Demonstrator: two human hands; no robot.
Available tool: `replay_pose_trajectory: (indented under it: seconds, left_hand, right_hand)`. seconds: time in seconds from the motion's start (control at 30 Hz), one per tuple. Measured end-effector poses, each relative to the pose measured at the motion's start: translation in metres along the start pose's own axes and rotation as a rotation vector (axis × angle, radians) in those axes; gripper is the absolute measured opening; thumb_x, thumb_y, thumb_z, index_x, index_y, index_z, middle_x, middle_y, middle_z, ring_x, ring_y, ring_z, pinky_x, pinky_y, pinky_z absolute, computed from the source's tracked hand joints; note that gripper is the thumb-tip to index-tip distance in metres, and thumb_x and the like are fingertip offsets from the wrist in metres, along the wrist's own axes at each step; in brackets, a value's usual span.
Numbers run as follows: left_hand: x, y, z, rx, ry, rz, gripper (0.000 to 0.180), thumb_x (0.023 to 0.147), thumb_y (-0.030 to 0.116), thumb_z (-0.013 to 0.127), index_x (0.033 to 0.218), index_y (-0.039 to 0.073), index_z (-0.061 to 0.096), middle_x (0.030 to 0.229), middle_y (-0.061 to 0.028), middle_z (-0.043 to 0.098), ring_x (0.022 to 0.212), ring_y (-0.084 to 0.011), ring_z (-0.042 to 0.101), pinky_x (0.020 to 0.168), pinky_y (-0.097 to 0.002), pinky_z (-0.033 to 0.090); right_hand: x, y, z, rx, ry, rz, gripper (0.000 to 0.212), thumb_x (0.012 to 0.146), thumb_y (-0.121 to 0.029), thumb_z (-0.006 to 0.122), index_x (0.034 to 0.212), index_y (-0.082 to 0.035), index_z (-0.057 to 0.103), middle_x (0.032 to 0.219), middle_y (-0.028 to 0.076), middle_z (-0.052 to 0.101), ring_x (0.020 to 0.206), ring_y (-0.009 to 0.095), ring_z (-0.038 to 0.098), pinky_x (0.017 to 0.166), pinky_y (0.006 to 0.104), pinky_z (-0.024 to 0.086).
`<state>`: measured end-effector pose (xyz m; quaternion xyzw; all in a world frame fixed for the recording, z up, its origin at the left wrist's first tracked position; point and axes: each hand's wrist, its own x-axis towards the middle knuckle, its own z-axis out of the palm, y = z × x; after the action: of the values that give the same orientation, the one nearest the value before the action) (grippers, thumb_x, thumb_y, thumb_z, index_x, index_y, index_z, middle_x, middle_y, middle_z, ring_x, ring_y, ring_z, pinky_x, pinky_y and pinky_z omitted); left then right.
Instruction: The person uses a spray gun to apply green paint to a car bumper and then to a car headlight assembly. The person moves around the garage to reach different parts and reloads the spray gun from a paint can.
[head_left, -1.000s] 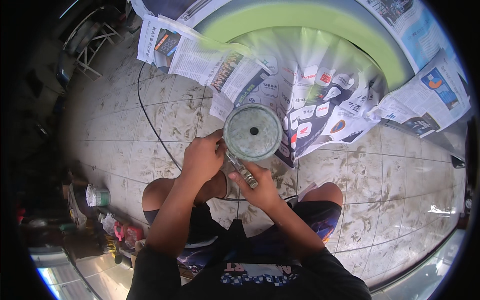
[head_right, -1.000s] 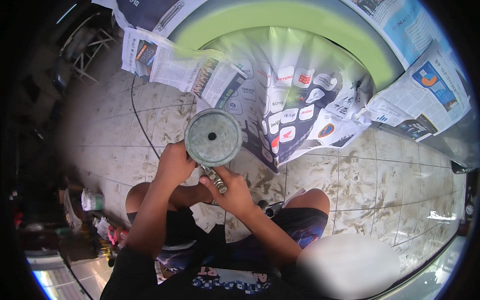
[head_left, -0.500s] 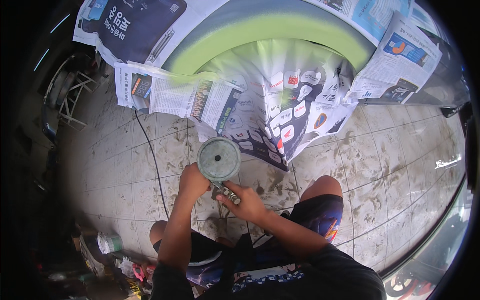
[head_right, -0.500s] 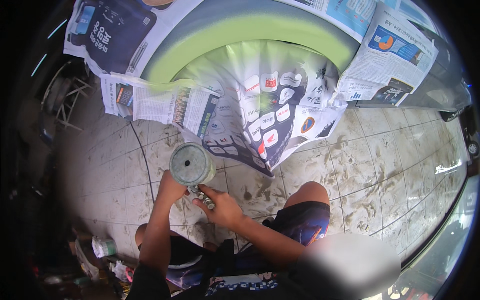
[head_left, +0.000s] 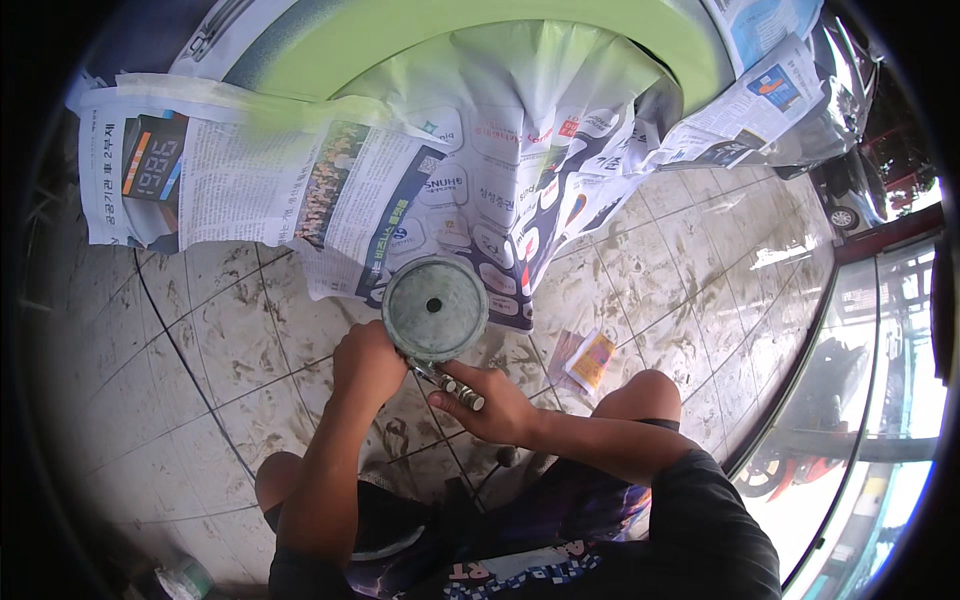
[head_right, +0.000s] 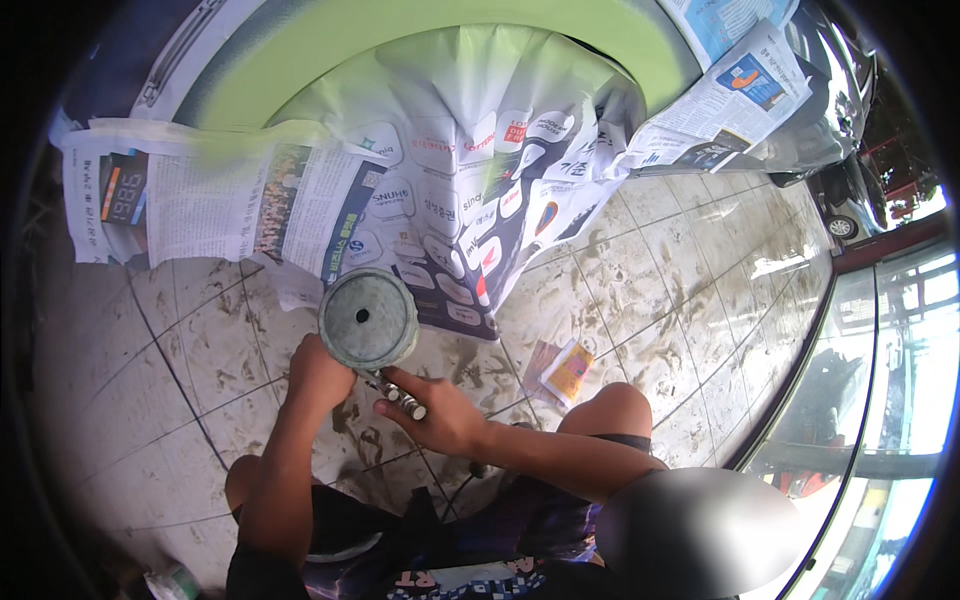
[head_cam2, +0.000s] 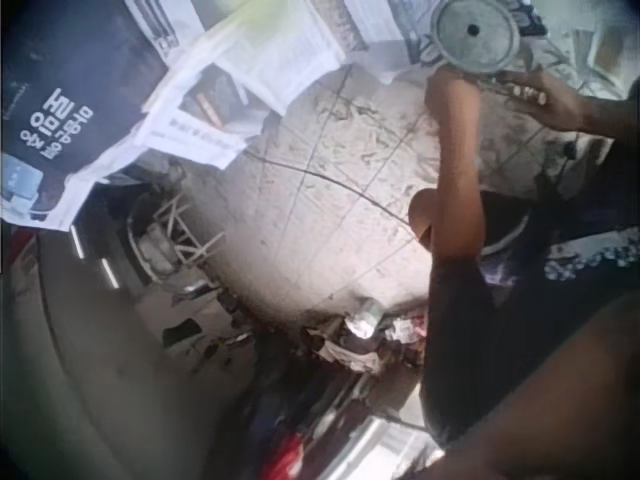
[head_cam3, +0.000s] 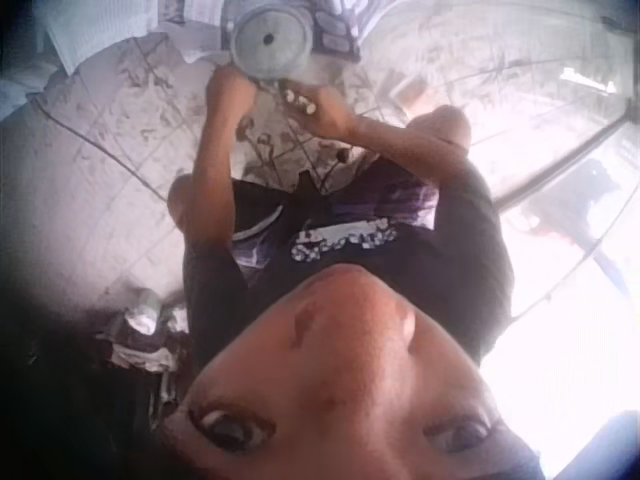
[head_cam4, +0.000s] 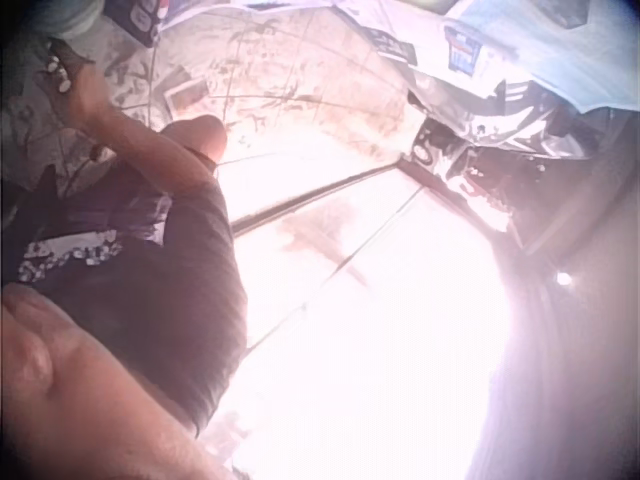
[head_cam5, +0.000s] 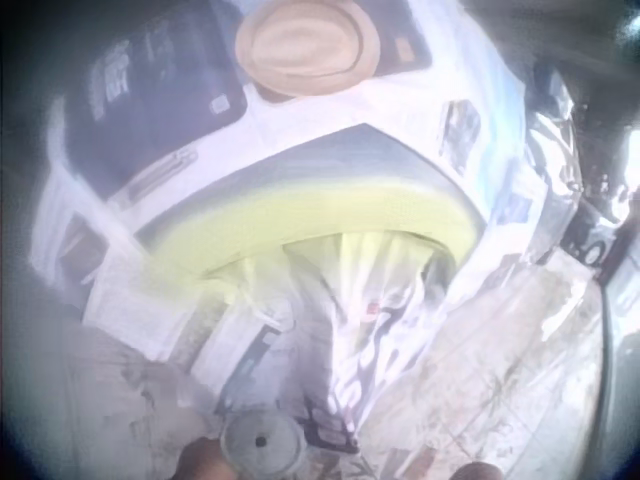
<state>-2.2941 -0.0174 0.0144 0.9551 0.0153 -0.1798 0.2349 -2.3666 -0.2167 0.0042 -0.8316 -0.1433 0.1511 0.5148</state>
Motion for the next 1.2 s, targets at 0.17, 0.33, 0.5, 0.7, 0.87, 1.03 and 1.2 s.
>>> replay_pose_trajectory:
  seconds: [0.17,0.33,0.5,0.7,0.87,1.03,1.2]
  left_hand:
    - [0.019,-0.017,0.025,-0.008,-0.093,0.115,0.021,0.076,0.017,0.076,0.089,0.0,0.072,0.086,-0.0249,0.072,0.087,-0.0441,0.071,0.076,-0.0506,0.057]
    - [0.019,-0.036,0.052,-0.118,-0.23,0.185,0.021,0.077,0.013,0.074,0.093,0.001,0.072,0.089,-0.0252,0.072,0.088,-0.0437,0.07,0.075,-0.0494,0.057]
    - [0.014,-0.051,0.055,-0.142,-0.233,0.249,0.019,0.079,0.01,0.071,0.094,-0.001,0.071,0.079,-0.0225,0.071,0.082,-0.0407,0.072,0.071,-0.0466,0.057]
    - [0.008,-0.046,0.058,-0.15,-0.229,0.297,0.021,0.082,0.008,0.07,0.1,-0.002,0.07,0.078,-0.0189,0.073,0.084,-0.0385,0.073,0.072,-0.0456,0.057]
    - [0.01,-0.048,0.064,0.033,-0.169,0.432,0.033,0.083,0.008,0.069,0.115,0.001,0.068,0.117,-0.0205,0.069,0.115,-0.0375,0.064,0.097,-0.0476,0.05]
    - [0.009,-0.059,0.075,0.011,-0.247,0.336,0.05,0.086,0.007,0.066,0.136,0.008,0.061,0.14,-0.0206,0.058,0.135,-0.0368,0.05,0.117,-0.0442,0.035]
    - [0.004,-0.061,0.08,-0.262,-0.223,0.188,0.047,0.087,0.005,0.066,0.133,0.006,0.063,0.136,-0.018,0.062,0.13,-0.0349,0.055,0.112,-0.0428,0.04]
  right_hand:
    - [-0.005,0.008,0.018,-0.021,0.028,0.109,0.048,0.099,-0.039,0.065,0.134,-0.007,0.056,0.11,0.025,0.071,0.097,0.046,0.069,0.083,0.0517,0.055]
    - [-0.025,0.004,0.039,0.025,0.059,0.282,0.043,0.098,-0.036,0.067,0.129,-0.008,0.058,0.112,0.024,0.07,0.096,0.046,0.069,0.081,0.0502,0.056]
    - [-0.028,0.003,0.053,-0.033,0.048,0.325,0.045,0.098,-0.041,0.065,0.13,-0.01,0.058,0.115,0.022,0.07,0.097,0.046,0.068,0.082,0.0516,0.055]
    - [-0.032,0.007,0.042,-0.036,-0.004,0.354,0.051,0.1,-0.051,0.057,0.138,-0.017,0.053,0.116,0.022,0.069,0.102,0.046,0.067,0.086,0.0537,0.054]
    - [-0.036,0.004,0.028,-0.052,-0.086,0.384,0.053,0.101,-0.053,0.054,0.141,-0.019,0.05,0.116,0.02,0.07,0.103,0.044,0.067,0.086,0.0529,0.053]
    - [-0.039,-0.001,0.01,-0.091,-0.174,0.384,0.054,0.101,-0.053,0.053,0.143,-0.021,0.047,0.107,0.022,0.07,0.095,0.044,0.069,0.081,0.0541,0.054]
    - [-0.046,-0.008,0.001,-0.141,-0.109,0.318,0.052,0.101,-0.049,0.053,0.143,-0.02,0.048,0.093,0.021,0.072,0.085,0.042,0.072,0.072,0.0541,0.056]
